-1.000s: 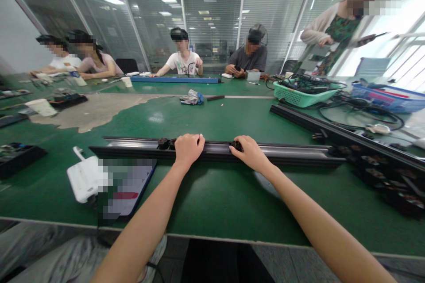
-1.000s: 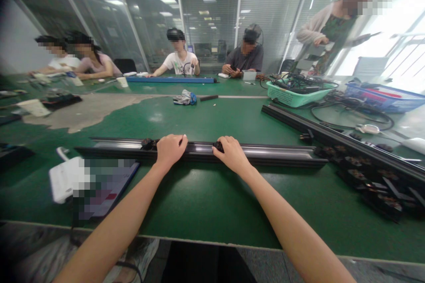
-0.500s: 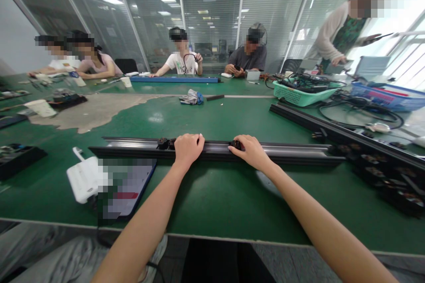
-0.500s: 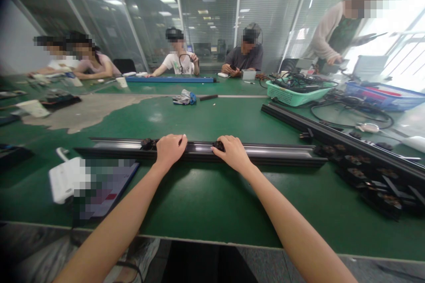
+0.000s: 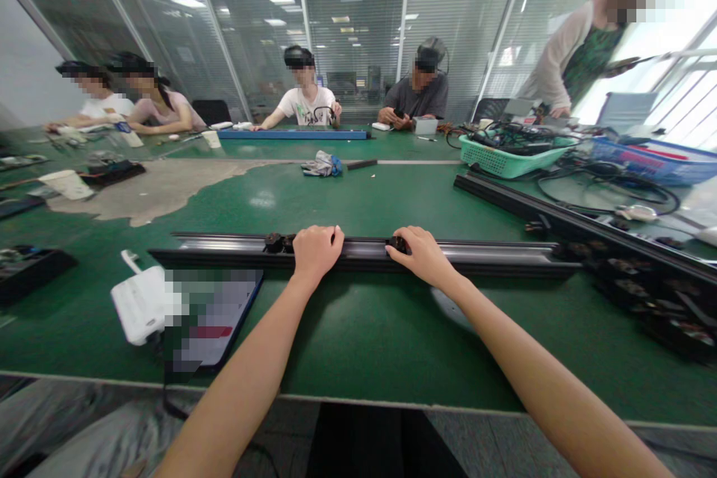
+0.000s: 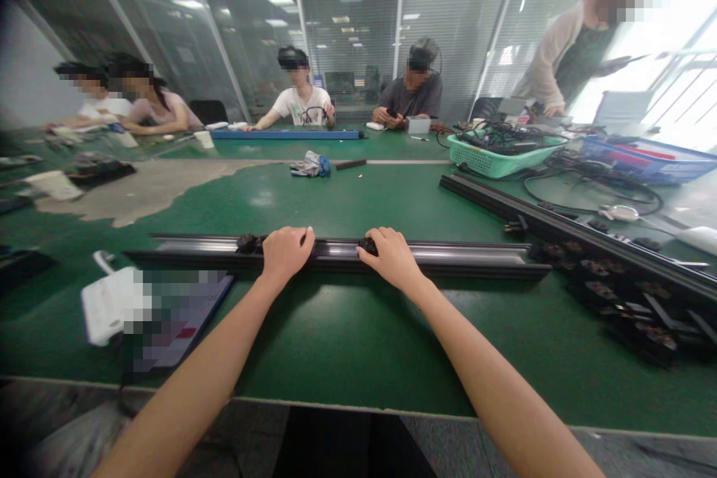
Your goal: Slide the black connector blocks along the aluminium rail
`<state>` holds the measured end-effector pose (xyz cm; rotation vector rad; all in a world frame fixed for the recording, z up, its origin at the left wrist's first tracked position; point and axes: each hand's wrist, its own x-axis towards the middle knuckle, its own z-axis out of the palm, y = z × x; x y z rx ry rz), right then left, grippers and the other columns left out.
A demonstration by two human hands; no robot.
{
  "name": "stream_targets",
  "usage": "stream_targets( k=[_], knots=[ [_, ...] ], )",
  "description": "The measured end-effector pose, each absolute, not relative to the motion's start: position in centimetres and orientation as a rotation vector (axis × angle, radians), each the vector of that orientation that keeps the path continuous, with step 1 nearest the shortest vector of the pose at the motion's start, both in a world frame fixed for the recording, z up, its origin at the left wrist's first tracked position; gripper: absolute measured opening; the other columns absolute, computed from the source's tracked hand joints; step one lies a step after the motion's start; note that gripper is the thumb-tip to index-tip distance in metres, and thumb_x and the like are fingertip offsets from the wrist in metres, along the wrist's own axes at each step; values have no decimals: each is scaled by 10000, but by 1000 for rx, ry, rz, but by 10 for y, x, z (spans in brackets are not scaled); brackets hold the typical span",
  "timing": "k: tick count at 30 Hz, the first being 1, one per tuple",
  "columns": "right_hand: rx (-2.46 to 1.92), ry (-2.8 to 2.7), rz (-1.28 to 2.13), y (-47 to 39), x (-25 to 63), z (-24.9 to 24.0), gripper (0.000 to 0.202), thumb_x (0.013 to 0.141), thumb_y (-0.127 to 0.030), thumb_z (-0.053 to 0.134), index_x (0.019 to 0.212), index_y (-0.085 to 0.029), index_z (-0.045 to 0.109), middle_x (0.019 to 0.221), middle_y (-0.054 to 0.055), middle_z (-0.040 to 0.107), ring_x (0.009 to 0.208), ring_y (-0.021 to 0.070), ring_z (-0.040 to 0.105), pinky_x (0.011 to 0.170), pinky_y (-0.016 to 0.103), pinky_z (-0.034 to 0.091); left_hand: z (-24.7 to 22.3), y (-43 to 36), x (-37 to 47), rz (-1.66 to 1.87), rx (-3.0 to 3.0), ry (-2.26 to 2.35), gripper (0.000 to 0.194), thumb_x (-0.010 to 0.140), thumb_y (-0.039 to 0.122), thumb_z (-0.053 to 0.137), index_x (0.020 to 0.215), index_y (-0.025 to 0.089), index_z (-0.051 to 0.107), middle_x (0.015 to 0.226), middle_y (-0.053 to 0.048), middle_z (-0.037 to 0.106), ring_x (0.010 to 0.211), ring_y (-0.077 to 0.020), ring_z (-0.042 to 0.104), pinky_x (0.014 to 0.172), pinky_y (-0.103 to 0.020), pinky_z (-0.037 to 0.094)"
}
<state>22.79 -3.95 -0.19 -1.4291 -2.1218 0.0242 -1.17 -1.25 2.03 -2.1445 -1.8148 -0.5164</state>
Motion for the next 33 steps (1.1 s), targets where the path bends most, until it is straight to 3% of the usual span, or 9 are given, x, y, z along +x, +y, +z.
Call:
stream_targets(
  k=[33],
  knots=[
    [-1429,-2101,45,-38,230,-2,196,886,-372,547,935,-185,580,878,76,608,850,222,537,808,339,403,18,-11,-12,-540,-2139,-1812,552,971,421,276,816,174,744,834,-134,706,785,-255,647,703,-341,402]
  ],
)
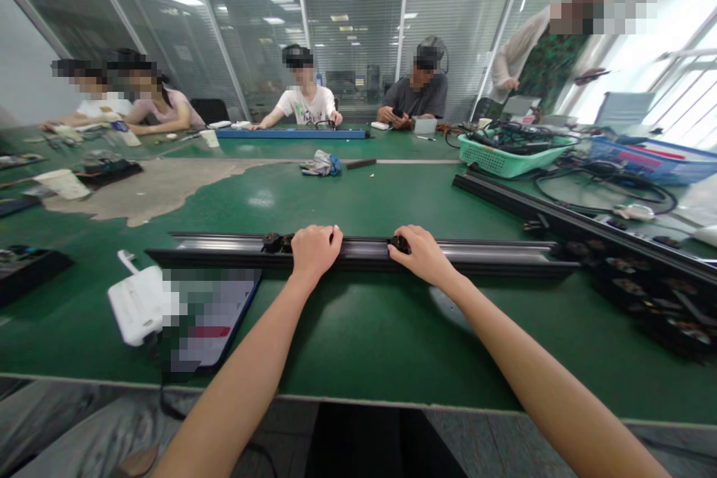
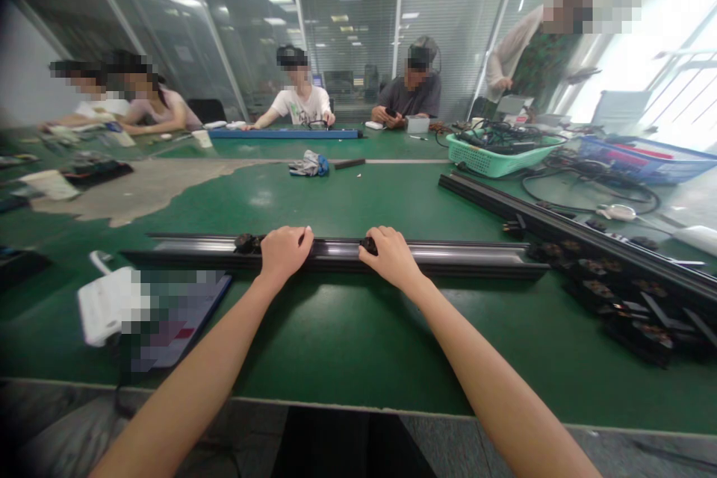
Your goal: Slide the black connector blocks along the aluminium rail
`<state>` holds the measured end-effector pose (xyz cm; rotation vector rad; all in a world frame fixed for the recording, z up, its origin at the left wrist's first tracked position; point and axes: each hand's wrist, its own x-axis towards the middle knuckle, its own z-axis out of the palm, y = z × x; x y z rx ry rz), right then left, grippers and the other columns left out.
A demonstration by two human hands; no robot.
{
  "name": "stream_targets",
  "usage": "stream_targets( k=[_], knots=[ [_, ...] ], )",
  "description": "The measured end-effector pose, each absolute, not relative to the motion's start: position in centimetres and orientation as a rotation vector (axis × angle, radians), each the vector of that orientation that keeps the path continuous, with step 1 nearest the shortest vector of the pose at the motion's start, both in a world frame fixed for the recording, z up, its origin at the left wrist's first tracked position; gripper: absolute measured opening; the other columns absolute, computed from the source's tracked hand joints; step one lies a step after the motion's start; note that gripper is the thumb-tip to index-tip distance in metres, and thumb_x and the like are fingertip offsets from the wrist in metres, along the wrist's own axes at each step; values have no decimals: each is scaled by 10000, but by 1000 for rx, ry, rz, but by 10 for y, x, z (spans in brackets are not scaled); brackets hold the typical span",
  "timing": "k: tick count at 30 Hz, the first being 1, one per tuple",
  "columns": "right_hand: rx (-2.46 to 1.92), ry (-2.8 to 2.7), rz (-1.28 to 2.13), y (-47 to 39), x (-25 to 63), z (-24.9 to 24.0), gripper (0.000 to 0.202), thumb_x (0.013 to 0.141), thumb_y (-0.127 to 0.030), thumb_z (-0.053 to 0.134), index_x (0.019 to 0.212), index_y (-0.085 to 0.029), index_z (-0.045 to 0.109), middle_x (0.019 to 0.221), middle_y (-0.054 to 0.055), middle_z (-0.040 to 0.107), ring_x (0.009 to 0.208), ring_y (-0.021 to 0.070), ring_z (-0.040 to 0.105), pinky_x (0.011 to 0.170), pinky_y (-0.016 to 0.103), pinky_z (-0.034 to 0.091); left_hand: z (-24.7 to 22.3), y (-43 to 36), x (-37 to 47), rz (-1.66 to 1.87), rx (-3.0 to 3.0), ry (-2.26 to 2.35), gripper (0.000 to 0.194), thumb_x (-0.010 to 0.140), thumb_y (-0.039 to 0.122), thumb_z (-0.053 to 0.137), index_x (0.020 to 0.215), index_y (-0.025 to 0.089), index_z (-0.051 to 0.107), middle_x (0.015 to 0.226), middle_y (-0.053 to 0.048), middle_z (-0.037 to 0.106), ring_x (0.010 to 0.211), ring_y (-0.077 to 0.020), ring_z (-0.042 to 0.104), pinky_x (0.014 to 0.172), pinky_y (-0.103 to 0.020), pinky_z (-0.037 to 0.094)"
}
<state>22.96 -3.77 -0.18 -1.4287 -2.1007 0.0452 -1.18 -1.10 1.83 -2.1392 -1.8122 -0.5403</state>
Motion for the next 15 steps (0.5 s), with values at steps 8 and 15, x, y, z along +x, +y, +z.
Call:
stream_targets(
  k=[8,15],
  knots=[
    [-1429,-2102,73,-39,232,1,212,895,-397,552,935,-191,584,868,69,605,844,214,534,793,331,398,19,-12,-11,-526,-2134,-1812,562,972,418,264,808,172,742,822,-132,704,776,-259,645,699,-345,408],
    [-1360,-2123,133,-39,239,3,262,894,-455,582,931,-195,594,852,57,585,844,204,524,790,320,400,20,-13,-11,-525,-2153,-1833,553,969,425,277,824,173,747,842,-135,705,801,-248,646,721,-333,412]
  ],
)
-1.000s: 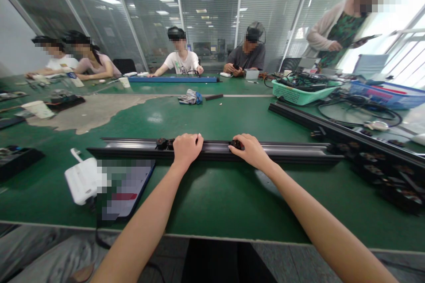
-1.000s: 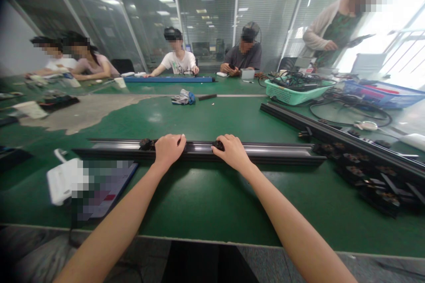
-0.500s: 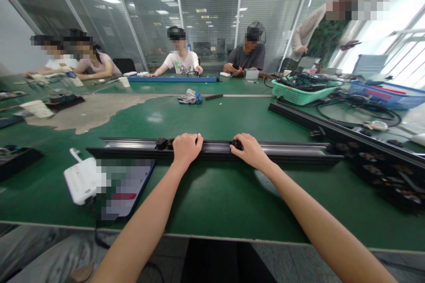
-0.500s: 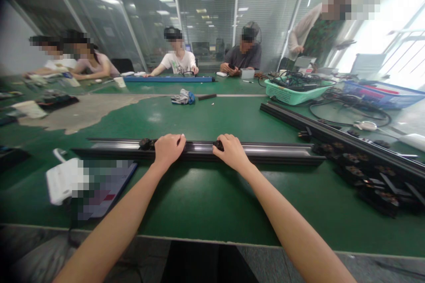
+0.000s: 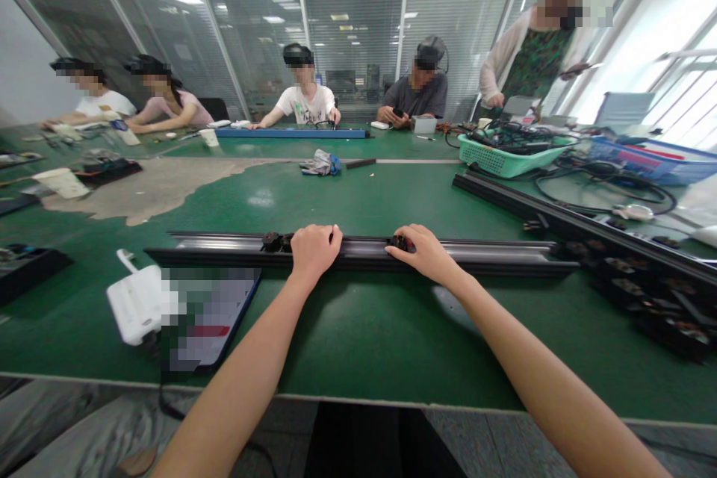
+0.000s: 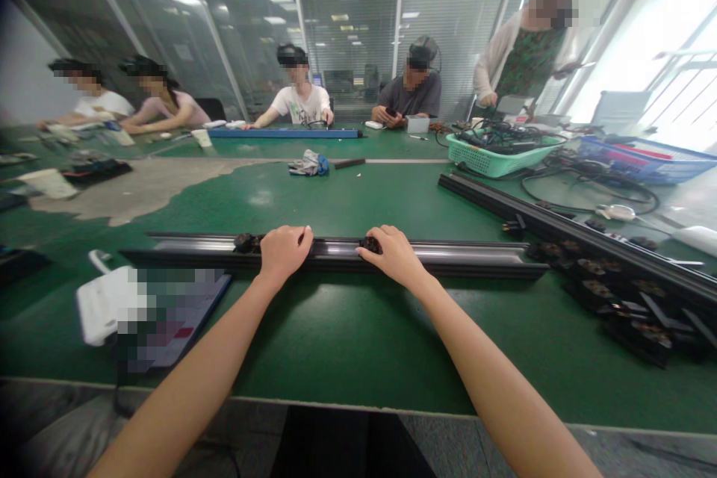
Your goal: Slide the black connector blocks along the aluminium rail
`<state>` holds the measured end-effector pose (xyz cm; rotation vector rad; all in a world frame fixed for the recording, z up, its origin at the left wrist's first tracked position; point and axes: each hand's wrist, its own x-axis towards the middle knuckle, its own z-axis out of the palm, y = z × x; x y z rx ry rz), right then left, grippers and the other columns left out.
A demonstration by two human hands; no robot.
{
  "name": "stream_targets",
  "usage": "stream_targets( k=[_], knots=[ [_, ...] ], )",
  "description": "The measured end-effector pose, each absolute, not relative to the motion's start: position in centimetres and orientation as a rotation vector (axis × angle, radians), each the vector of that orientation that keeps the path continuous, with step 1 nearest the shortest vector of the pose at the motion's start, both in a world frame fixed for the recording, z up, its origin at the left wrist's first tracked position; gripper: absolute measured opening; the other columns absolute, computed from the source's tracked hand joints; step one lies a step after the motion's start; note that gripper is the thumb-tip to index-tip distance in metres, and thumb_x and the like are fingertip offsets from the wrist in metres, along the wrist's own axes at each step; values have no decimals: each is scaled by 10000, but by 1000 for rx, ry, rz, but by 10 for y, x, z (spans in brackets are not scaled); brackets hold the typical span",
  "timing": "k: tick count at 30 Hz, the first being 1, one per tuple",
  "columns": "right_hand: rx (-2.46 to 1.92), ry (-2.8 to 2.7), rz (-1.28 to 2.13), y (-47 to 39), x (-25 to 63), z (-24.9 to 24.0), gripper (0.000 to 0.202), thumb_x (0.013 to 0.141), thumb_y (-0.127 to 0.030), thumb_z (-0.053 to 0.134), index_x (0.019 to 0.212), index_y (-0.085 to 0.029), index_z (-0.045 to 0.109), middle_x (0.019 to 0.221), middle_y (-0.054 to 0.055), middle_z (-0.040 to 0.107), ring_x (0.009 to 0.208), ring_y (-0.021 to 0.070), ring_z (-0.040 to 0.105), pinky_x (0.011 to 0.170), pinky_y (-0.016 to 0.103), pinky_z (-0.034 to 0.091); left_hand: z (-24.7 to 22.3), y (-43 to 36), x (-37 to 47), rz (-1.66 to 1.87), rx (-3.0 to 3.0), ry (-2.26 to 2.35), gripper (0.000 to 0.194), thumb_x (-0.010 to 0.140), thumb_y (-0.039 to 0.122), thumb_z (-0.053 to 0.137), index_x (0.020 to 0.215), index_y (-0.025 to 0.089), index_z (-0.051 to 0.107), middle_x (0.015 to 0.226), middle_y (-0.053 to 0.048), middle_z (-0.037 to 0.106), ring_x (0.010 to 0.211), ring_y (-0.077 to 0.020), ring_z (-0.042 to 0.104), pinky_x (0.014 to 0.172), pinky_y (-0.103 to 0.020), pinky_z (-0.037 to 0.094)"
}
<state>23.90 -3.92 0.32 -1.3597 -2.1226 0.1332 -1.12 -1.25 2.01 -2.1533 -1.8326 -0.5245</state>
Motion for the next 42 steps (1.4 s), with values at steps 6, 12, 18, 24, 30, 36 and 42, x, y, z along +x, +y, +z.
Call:
stream_targets(
  k=[6,12,18,24,30,36,42],
  knots=[
    [-1360,-2120,128,-38,238,2,247,893,-445,577,925,-201,589,850,55,586,830,201,520,777,318,396,21,-13,-11,-517,-2163,-1843,547,967,421,278,846,175,752,857,-139,707,825,-253,648,735,-338,418],
    [-1363,-2117,124,-39,237,4,220,888,-415,578,902,-195,574,839,51,579,820,198,515,773,314,391,19,-11,-12,-526,-2147,-1823,562,969,424,265,836,175,751,842,-137,705,805,-247,646,729,-339,415],
    [-1362,-2109,138,-38,237,4,199,879,-395,580,878,-196,561,822,45,568,803,192,506,756,305,387,18,-11,-12,-546,-2149,-1811,561,970,422,268,821,175,748,831,-137,704,795,-255,646,721,-346,410],
    [-1350,-2121,165,-37,242,5,251,875,-452,602,883,-202,582,801,31,553,797,187,508,749,300,388,19,-12,-12,-537,-2143,-1827,557,970,426,274,819,176,748,834,-134,705,805,-250,648,729,-341,412],
    [-1331,-2124,180,-36,245,5,265,871,-469,605,900,-205,598,750,17,530,771,183,498,730,297,388,19,-12,-12,-544,-2160,-1830,558,969,424,274,832,177,755,838,-140,703,811,-255,648,734,-345,416],
    [-1347,-2118,183,-35,244,4,222,862,-424,600,849,-206,566,757,20,540,763,182,492,714,294,380,19,-12,-11,-530,-2149,-1834,556,968,424,275,841,177,757,843,-140,705,815,-258,649,729,-343,417],
    [-1342,-2120,190,-36,245,6,187,860,-387,595,844,-205,555,781,25,561,764,178,496,720,294,381,20,-13,-11,-510,-2137,-1828,561,972,425,265,831,178,749,853,-136,711,810,-254,650,725,-338,414]
  ],
)
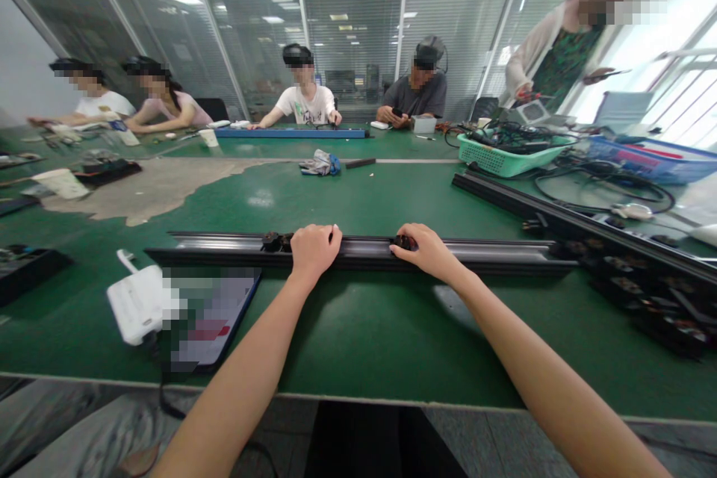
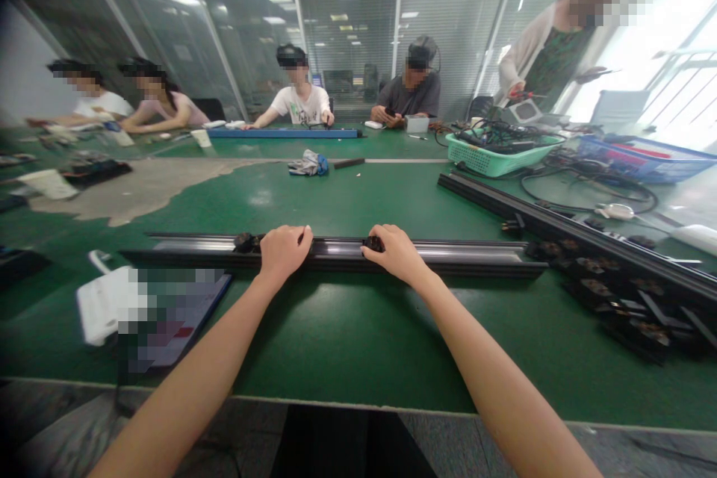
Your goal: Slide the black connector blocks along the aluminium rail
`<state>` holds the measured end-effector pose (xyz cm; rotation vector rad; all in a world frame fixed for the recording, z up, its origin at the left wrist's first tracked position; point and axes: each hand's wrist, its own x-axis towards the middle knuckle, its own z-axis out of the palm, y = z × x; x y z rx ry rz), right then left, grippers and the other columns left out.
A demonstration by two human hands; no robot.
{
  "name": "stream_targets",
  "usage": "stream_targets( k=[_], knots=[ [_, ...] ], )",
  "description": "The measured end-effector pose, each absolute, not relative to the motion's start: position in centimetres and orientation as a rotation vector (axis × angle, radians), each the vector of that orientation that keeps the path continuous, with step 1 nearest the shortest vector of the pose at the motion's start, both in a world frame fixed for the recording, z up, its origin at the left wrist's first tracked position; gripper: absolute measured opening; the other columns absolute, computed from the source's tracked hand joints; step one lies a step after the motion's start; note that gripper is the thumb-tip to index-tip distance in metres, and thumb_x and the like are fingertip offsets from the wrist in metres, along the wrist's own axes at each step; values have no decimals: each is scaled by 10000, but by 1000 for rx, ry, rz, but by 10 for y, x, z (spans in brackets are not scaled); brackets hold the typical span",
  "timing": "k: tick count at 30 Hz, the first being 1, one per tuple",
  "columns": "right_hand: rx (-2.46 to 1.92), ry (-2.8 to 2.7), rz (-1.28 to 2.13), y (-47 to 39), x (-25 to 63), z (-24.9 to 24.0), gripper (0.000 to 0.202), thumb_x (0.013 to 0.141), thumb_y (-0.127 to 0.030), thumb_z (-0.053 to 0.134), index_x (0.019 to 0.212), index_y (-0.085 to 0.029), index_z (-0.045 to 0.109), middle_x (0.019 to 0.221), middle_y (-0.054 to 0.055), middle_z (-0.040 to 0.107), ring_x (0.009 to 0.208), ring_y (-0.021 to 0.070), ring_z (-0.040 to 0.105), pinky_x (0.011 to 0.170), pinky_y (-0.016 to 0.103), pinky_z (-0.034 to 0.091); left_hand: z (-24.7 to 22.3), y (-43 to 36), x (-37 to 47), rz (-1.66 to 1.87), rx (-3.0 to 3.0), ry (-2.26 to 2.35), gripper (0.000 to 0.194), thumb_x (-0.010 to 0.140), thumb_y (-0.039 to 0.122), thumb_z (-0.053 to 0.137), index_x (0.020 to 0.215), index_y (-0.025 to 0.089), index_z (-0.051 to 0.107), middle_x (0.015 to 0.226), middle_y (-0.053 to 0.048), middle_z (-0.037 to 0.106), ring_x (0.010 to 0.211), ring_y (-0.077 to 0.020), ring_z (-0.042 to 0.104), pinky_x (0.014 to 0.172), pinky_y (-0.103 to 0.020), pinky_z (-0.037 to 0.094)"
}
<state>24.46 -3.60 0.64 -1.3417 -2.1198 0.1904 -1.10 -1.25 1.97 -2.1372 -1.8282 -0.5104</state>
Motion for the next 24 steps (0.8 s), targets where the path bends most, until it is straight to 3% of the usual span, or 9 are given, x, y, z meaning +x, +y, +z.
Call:
stream_targets(
  k=[24],
  knots=[
    [-1369,-2129,208,-36,244,9,169,846,-368,585,841,-207,532,794,29,563,770,183,497,713,295,372,19,-12,-12,-535,-2155,-1821,559,971,422,265,829,177,747,837,-135,705,801,-252,644,721,-343,409]
  ],
)
